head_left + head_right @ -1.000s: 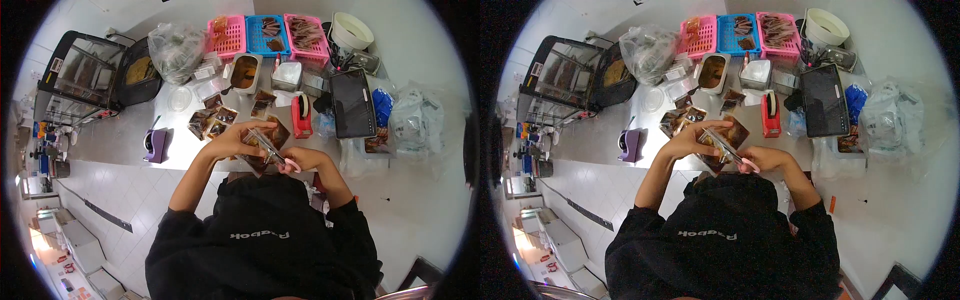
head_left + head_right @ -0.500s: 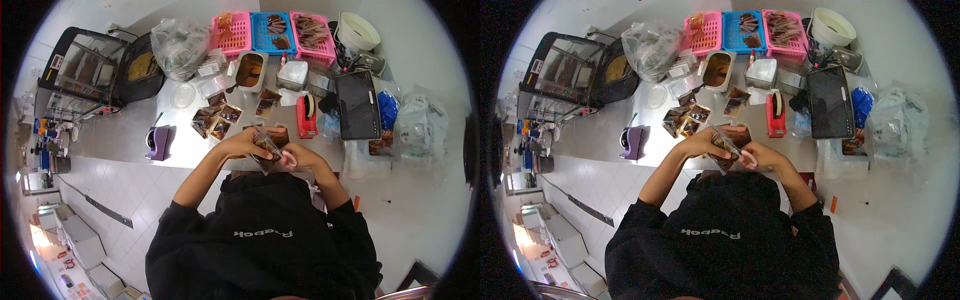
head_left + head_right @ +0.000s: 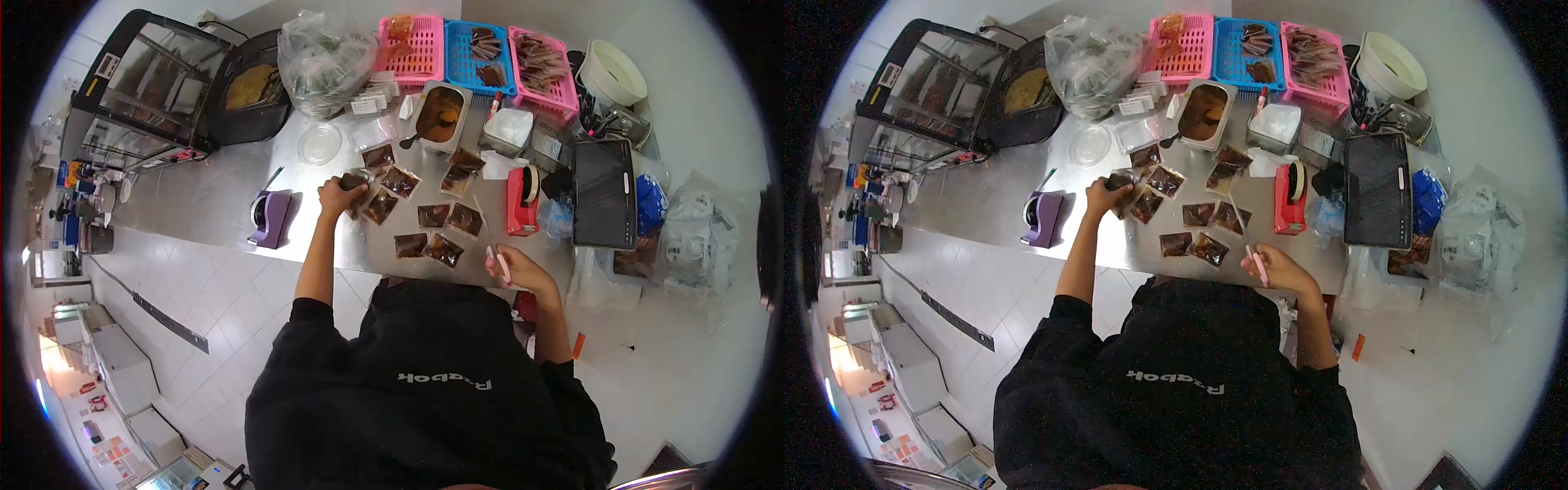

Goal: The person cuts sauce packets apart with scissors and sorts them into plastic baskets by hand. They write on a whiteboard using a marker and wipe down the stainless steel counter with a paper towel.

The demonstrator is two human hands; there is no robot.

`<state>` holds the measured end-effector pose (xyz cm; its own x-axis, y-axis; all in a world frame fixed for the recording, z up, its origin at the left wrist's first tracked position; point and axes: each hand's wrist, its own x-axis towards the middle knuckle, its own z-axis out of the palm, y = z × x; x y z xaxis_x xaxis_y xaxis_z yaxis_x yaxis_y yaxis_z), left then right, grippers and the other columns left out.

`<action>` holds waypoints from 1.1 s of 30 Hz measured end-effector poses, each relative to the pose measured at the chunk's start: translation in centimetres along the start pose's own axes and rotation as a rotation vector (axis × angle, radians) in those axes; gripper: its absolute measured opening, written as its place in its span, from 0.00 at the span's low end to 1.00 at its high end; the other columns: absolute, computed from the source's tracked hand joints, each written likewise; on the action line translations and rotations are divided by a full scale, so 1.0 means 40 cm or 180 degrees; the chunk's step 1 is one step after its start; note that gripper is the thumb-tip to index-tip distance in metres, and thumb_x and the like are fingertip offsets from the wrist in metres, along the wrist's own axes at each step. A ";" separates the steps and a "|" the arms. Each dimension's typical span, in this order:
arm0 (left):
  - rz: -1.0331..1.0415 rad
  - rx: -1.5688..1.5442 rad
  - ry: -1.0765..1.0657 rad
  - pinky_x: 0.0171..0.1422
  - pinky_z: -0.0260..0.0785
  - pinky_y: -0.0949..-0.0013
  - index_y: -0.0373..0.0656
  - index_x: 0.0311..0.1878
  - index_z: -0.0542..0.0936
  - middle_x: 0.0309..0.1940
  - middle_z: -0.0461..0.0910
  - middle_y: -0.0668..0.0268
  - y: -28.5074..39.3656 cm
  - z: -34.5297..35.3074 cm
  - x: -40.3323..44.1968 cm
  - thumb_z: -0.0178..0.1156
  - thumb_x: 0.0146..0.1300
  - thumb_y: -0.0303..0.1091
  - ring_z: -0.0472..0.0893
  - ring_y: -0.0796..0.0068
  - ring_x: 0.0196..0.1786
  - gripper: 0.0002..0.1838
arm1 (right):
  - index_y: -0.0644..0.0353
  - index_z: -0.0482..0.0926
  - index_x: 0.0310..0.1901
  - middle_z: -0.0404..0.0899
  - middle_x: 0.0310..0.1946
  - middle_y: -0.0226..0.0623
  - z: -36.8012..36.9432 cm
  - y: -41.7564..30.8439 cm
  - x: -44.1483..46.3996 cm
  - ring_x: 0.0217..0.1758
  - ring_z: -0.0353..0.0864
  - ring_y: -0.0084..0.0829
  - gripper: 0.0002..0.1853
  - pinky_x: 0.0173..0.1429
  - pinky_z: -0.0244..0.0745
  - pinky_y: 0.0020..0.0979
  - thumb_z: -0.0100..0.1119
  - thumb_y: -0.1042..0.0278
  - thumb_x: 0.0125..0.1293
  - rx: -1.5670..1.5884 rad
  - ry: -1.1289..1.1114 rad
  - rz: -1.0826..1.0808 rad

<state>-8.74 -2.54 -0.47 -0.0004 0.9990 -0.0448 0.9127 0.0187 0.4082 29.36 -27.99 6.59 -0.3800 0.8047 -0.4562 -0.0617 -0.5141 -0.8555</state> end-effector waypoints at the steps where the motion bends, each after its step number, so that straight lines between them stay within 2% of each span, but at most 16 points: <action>1: 0.0152 -0.0149 -0.0500 0.47 0.69 0.56 0.37 0.45 0.74 0.37 0.79 0.54 -0.010 -0.007 0.019 0.75 0.37 0.49 0.76 0.48 0.43 0.35 | 0.61 0.70 0.47 0.79 0.41 0.36 0.014 -0.005 0.011 0.35 0.76 0.19 0.12 0.33 0.72 0.21 0.56 0.70 0.63 -0.0162 0.0011 -0.0021; 3: 0.0813 -0.0183 -0.0331 0.42 0.71 0.59 0.36 0.41 0.74 0.31 0.79 0.55 0.000 -0.023 0.027 0.74 0.40 0.48 0.79 0.54 0.37 0.31 | 0.62 0.70 0.45 0.79 0.41 0.36 0.039 -0.024 0.023 0.40 0.78 0.21 0.12 0.44 0.74 0.23 0.57 0.70 0.63 -0.0184 0.0092 0.0072; 4: 0.1128 -0.0201 -0.0258 0.40 0.72 0.61 0.36 0.39 0.74 0.27 0.80 0.56 0.015 -0.048 0.011 0.74 0.42 0.47 0.80 0.57 0.33 0.29 | 0.62 0.70 0.45 0.79 0.41 0.37 0.049 -0.035 0.022 0.41 0.79 0.22 0.11 0.44 0.74 0.22 0.56 0.70 0.63 -0.0202 0.0141 0.0051; 5: 0.0734 -0.0998 -0.0660 0.44 0.69 0.56 0.38 0.41 0.75 0.33 0.78 0.51 0.051 -0.088 -0.019 0.71 0.44 0.46 0.76 0.48 0.41 0.27 | 0.62 0.69 0.45 0.79 0.41 0.37 0.057 -0.047 0.023 0.41 0.79 0.23 0.10 0.44 0.74 0.22 0.56 0.71 0.64 -0.0226 0.0182 0.0032; 8: 0.0512 -0.0736 -0.0438 0.42 0.68 0.57 0.38 0.40 0.75 0.32 0.77 0.53 0.095 -0.139 -0.073 0.71 0.46 0.41 0.75 0.50 0.38 0.22 | 0.62 0.69 0.43 0.80 0.41 0.38 0.081 -0.096 0.044 0.42 0.79 0.24 0.08 0.44 0.74 0.22 0.56 0.73 0.64 -0.0310 0.0349 -0.0163; 11: 0.1516 -0.0193 0.0634 0.42 0.68 0.60 0.38 0.40 0.75 0.31 0.76 0.55 0.117 -0.176 -0.105 0.68 0.50 0.40 0.75 0.52 0.36 0.20 | 0.61 0.69 0.41 0.79 0.41 0.39 0.107 -0.101 0.094 0.43 0.80 0.25 0.06 0.44 0.75 0.22 0.55 0.74 0.65 0.0203 0.0320 -0.0549; 14: 0.1820 -0.0367 0.1010 0.42 0.68 0.65 0.37 0.40 0.76 0.31 0.75 0.57 0.188 -0.255 -0.162 0.67 0.53 0.38 0.75 0.57 0.35 0.17 | 0.60 0.68 0.40 0.77 0.41 0.37 0.172 -0.119 0.162 0.43 0.80 0.26 0.07 0.45 0.76 0.23 0.56 0.75 0.64 0.0471 0.0352 -0.1198; 16: 0.0856 -0.2757 -0.0343 0.39 0.67 0.73 0.36 0.37 0.74 0.32 0.78 0.68 0.259 -0.304 -0.230 0.62 0.61 0.32 0.74 0.80 0.31 0.10 | 0.60 0.68 0.40 0.76 0.40 0.36 0.217 -0.145 0.210 0.43 0.80 0.26 0.08 0.46 0.76 0.24 0.58 0.76 0.62 0.0727 0.0457 -0.1473; 18: 0.1071 -0.3158 -0.0678 0.39 0.67 0.77 0.37 0.41 0.70 0.37 0.81 0.66 0.275 -0.299 -0.279 0.59 0.63 0.30 0.75 0.83 0.33 0.09 | 0.60 0.68 0.40 0.75 0.40 0.35 0.243 -0.184 0.245 0.44 0.79 0.26 0.11 0.48 0.77 0.24 0.60 0.77 0.60 0.1231 0.0575 -0.1512; 21: 0.1181 -0.3387 -0.1085 0.44 0.70 0.77 0.42 0.53 0.59 0.50 0.78 0.56 0.320 -0.295 -0.335 0.57 0.63 0.24 0.77 0.78 0.43 0.20 | 0.60 0.67 0.44 0.74 0.39 0.33 0.260 -0.245 0.248 0.45 0.79 0.26 0.15 0.48 0.77 0.25 0.61 0.80 0.58 0.0909 0.1334 -0.1872; 22: 0.0918 -0.3892 -0.1424 0.49 0.70 0.75 0.45 0.63 0.53 0.57 0.73 0.54 0.337 -0.308 -0.349 0.56 0.62 0.19 0.76 0.73 0.49 0.30 | 0.59 0.67 0.45 0.73 0.39 0.33 0.254 -0.257 0.237 0.45 0.79 0.26 0.16 0.47 0.77 0.25 0.61 0.80 0.57 0.0745 0.1312 -0.1881; 24: 0.1017 -0.4483 -0.1404 0.51 0.70 0.74 0.48 0.71 0.46 0.60 0.69 0.53 0.392 -0.359 -0.380 0.53 0.62 0.17 0.75 0.71 0.52 0.39 | 0.59 0.67 0.47 0.73 0.39 0.32 0.217 -0.274 0.193 0.45 0.79 0.26 0.19 0.46 0.78 0.25 0.61 0.82 0.56 0.0410 0.1270 -0.1883; 26: 0.0934 -0.4424 -0.1528 0.51 0.70 0.75 0.48 0.72 0.48 0.62 0.68 0.54 0.391 -0.369 -0.386 0.53 0.61 0.16 0.74 0.72 0.54 0.39 | 0.57 0.67 0.50 0.73 0.41 0.30 0.135 -0.283 0.091 0.42 0.79 0.24 0.22 0.42 0.76 0.23 0.63 0.79 0.54 0.0672 -0.0023 -0.1497; 28: 0.0788 -0.4396 -0.1654 0.51 0.69 0.76 0.46 0.71 0.54 0.63 0.67 0.56 0.387 -0.382 -0.393 0.53 0.60 0.15 0.73 0.73 0.56 0.36 | 0.60 0.67 0.50 0.75 0.41 0.35 0.074 -0.322 0.003 0.35 0.79 0.23 0.25 0.32 0.74 0.22 0.66 0.66 0.52 0.0023 -0.0494 -0.0647; 31: 0.0751 -0.4371 -0.1762 0.58 0.65 0.73 0.41 0.67 0.63 0.65 0.64 0.59 0.409 -0.413 -0.408 0.55 0.59 0.17 0.67 0.73 0.63 0.31 | 0.60 0.68 0.50 0.77 0.39 0.32 0.014 -0.322 -0.077 0.29 0.78 0.21 0.26 0.28 0.72 0.22 0.66 0.66 0.49 -0.1947 -0.1317 -0.0089; 33: 0.0973 -0.4372 -0.1809 0.64 0.60 0.70 0.39 0.66 0.65 0.66 0.63 0.61 0.432 -0.424 -0.420 0.58 0.57 0.18 0.64 0.71 0.66 0.31 | 0.60 0.70 0.45 0.77 0.37 0.29 0.036 -0.347 -0.103 0.32 0.77 0.19 0.21 0.34 0.73 0.23 0.65 0.59 0.54 -0.1720 -0.1659 -0.0095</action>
<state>0.11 -18.30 22.81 0.5583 0.8296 -0.0075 -0.2289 0.1627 0.9597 30.47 -24.60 20.72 -0.7813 0.5020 -0.3708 0.3319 -0.1690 -0.9281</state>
